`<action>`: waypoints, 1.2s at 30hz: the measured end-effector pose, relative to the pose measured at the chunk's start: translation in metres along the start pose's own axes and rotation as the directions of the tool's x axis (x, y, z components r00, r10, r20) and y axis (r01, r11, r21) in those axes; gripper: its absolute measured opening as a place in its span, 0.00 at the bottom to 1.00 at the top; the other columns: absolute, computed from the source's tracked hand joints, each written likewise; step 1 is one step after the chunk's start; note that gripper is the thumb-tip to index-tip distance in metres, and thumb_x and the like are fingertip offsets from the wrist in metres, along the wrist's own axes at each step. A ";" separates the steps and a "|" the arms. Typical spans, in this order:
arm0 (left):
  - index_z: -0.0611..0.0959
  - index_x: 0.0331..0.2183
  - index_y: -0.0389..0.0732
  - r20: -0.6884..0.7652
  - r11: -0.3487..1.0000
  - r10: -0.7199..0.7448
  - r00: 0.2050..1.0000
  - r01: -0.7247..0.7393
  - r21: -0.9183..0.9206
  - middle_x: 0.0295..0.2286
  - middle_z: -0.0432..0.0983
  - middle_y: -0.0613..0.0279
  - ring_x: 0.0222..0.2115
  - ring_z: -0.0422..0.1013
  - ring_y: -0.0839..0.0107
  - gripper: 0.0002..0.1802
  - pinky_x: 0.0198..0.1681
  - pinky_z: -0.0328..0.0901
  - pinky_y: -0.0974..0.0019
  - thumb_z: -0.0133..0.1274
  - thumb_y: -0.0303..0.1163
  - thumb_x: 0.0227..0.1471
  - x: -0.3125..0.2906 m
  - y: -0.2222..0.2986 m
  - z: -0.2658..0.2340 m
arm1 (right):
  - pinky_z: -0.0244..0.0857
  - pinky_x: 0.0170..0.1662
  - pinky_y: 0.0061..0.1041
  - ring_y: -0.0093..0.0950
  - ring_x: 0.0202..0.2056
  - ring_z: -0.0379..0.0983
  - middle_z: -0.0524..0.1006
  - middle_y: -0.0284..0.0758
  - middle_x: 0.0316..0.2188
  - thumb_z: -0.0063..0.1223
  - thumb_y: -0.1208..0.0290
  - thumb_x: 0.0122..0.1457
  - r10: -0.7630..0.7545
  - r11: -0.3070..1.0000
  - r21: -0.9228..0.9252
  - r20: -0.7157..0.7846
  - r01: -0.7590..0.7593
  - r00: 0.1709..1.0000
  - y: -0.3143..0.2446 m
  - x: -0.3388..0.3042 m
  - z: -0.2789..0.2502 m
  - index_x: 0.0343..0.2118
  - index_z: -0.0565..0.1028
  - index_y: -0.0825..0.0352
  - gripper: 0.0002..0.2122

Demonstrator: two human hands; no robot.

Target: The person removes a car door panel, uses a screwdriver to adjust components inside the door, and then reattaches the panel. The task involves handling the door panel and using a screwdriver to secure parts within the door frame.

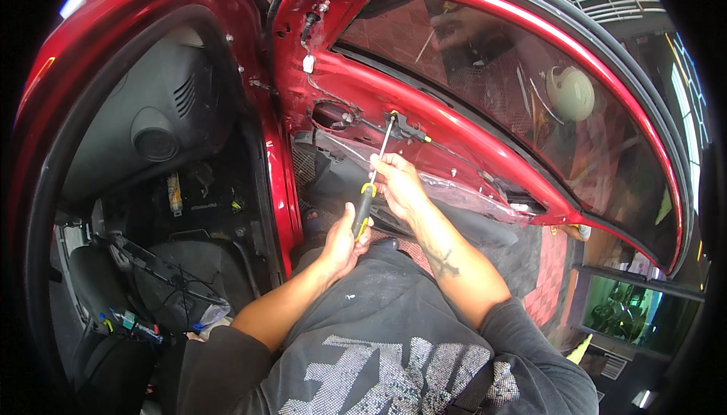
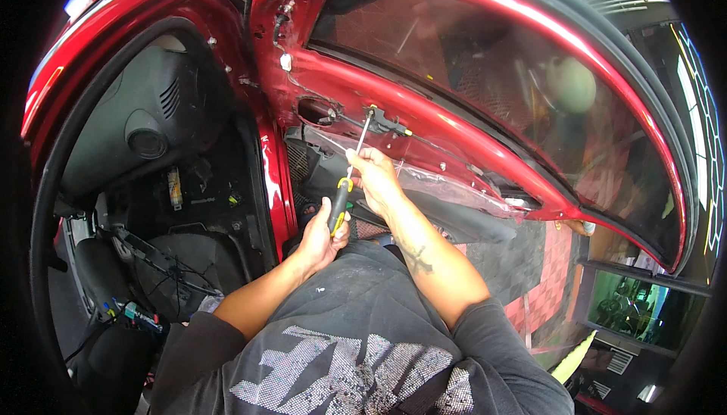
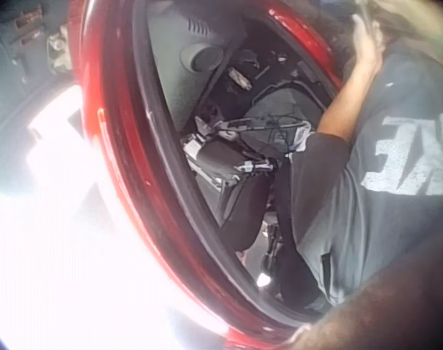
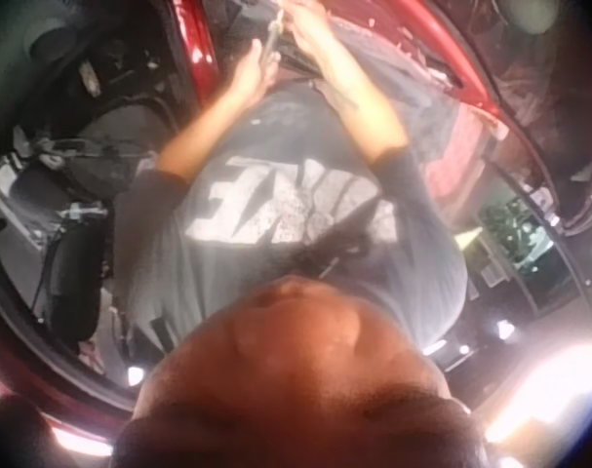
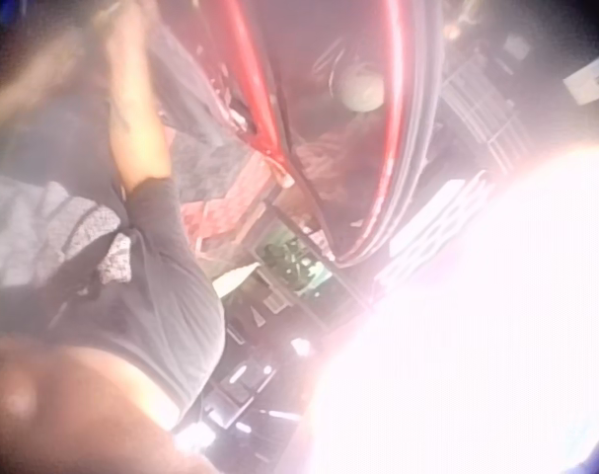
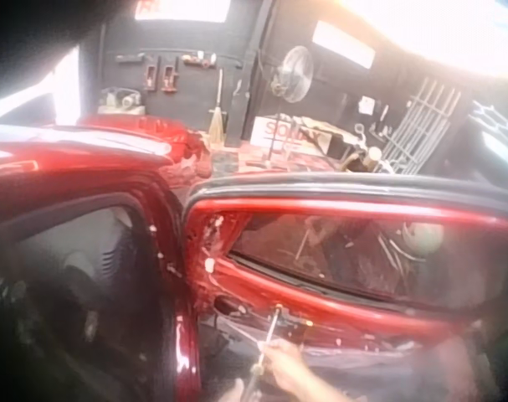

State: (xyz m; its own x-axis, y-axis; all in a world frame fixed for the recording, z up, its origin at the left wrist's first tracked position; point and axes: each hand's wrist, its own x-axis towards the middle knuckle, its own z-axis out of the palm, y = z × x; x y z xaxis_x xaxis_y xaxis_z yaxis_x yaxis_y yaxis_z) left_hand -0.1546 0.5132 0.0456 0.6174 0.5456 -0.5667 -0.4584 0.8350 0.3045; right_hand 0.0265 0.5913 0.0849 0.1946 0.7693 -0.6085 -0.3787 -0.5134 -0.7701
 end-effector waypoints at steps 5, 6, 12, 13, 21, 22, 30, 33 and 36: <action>0.80 0.32 0.40 0.322 0.873 -0.183 0.929 0.304 -0.381 0.17 0.66 0.65 0.17 0.59 0.71 0.41 0.21 0.56 0.68 0.34 0.67 0.75 0.014 0.005 -0.007 | 0.79 0.48 0.34 0.34 0.44 0.85 0.85 0.41 0.42 0.59 0.72 0.73 0.053 0.996 0.060 0.123 -0.060 0.991 -0.006 -0.009 -0.007 0.51 0.80 0.70 0.10; 0.81 0.32 0.40 0.279 0.899 -0.205 0.938 0.293 -0.326 0.18 0.67 0.64 0.18 0.60 0.71 0.41 0.21 0.56 0.68 0.34 0.68 0.75 0.014 0.005 -0.009 | 0.80 0.49 0.35 0.35 0.46 0.85 0.85 0.42 0.43 0.58 0.73 0.73 0.056 0.998 0.030 0.118 -0.060 0.991 -0.006 -0.007 -0.006 0.52 0.80 0.71 0.10; 0.77 0.44 0.46 -0.179 0.992 0.042 0.983 -0.021 0.122 0.27 0.76 0.62 0.22 0.65 0.77 0.36 0.23 0.54 0.73 0.36 0.70 0.73 -0.007 0.011 -0.005 | 0.81 0.40 0.33 0.28 0.35 0.85 0.85 0.35 0.33 0.69 0.67 0.68 0.046 0.991 -0.126 -0.038 -0.050 0.998 -0.007 -0.004 0.005 0.38 0.82 0.66 0.08; 0.74 0.44 0.49 -0.204 0.984 0.065 0.977 -0.028 0.178 0.27 0.76 0.64 0.22 0.64 0.79 0.28 0.23 0.54 0.74 0.38 0.65 0.76 -0.009 0.011 -0.005 | 0.81 0.40 0.34 0.28 0.35 0.85 0.85 0.34 0.31 0.70 0.66 0.67 0.040 0.984 -0.173 -0.056 -0.049 0.998 -0.007 -0.003 0.007 0.37 0.81 0.65 0.09; 0.76 0.39 0.41 0.163 0.966 -0.157 0.974 0.185 -0.179 0.20 0.65 0.68 0.20 0.58 0.75 0.35 0.24 0.55 0.70 0.32 0.64 0.77 -0.014 0.011 0.000 | 0.80 0.42 0.34 0.30 0.41 0.85 0.86 0.37 0.41 0.67 0.71 0.69 0.026 0.995 0.090 0.092 -0.034 0.995 -0.013 -0.019 0.005 0.45 0.81 0.67 0.08; 0.77 0.38 0.41 0.234 0.937 -0.180 0.955 0.239 -0.253 0.20 0.64 0.68 0.20 0.57 0.75 0.37 0.24 0.56 0.69 0.30 0.65 0.77 -0.011 0.011 -0.002 | 0.80 0.42 0.33 0.30 0.42 0.85 0.86 0.38 0.42 0.66 0.72 0.69 0.022 0.982 0.184 0.135 -0.047 0.991 -0.015 -0.022 0.005 0.47 0.81 0.67 0.08; 0.78 0.43 0.44 -0.070 0.995 0.034 0.997 -0.027 0.095 0.27 0.74 0.65 0.24 0.66 0.77 0.39 0.23 0.55 0.71 0.34 0.73 0.72 -0.012 0.026 0.004 | 0.80 0.38 0.31 0.27 0.34 0.84 0.85 0.36 0.34 0.68 0.73 0.67 0.016 1.000 0.027 -0.001 -0.016 1.000 -0.001 -0.001 -0.004 0.41 0.83 0.67 0.05; 0.76 0.43 0.49 -0.126 0.881 0.233 0.964 -0.154 0.448 0.27 0.74 0.68 0.24 0.64 0.81 0.27 0.25 0.55 0.73 0.41 0.63 0.76 -0.018 0.022 0.011 | 0.79 0.35 0.30 0.25 0.32 0.82 0.84 0.34 0.33 0.70 0.72 0.66 -0.005 1.000 -0.015 -0.063 0.004 0.998 0.001 0.002 0.007 0.39 0.82 0.65 0.06; 0.78 0.43 0.46 -0.103 0.885 0.216 0.971 -0.151 0.440 0.24 0.71 0.68 0.22 0.62 0.79 0.27 0.26 0.55 0.72 0.41 0.61 0.77 -0.014 0.020 0.006 | 0.78 0.40 0.30 0.26 0.35 0.82 0.84 0.36 0.36 0.67 0.69 0.69 -0.002 1.000 -0.016 -0.025 0.001 1.000 -0.003 -0.002 0.014 0.43 0.82 0.66 0.07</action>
State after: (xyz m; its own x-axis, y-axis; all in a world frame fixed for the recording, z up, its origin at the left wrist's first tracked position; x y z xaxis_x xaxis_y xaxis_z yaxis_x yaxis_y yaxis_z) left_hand -0.1688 0.5227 0.0641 0.4347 0.7031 -0.5628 -0.2181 0.6885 0.6917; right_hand 0.0149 0.5966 0.0904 0.2175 0.7607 -0.6116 -0.3635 -0.5184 -0.7740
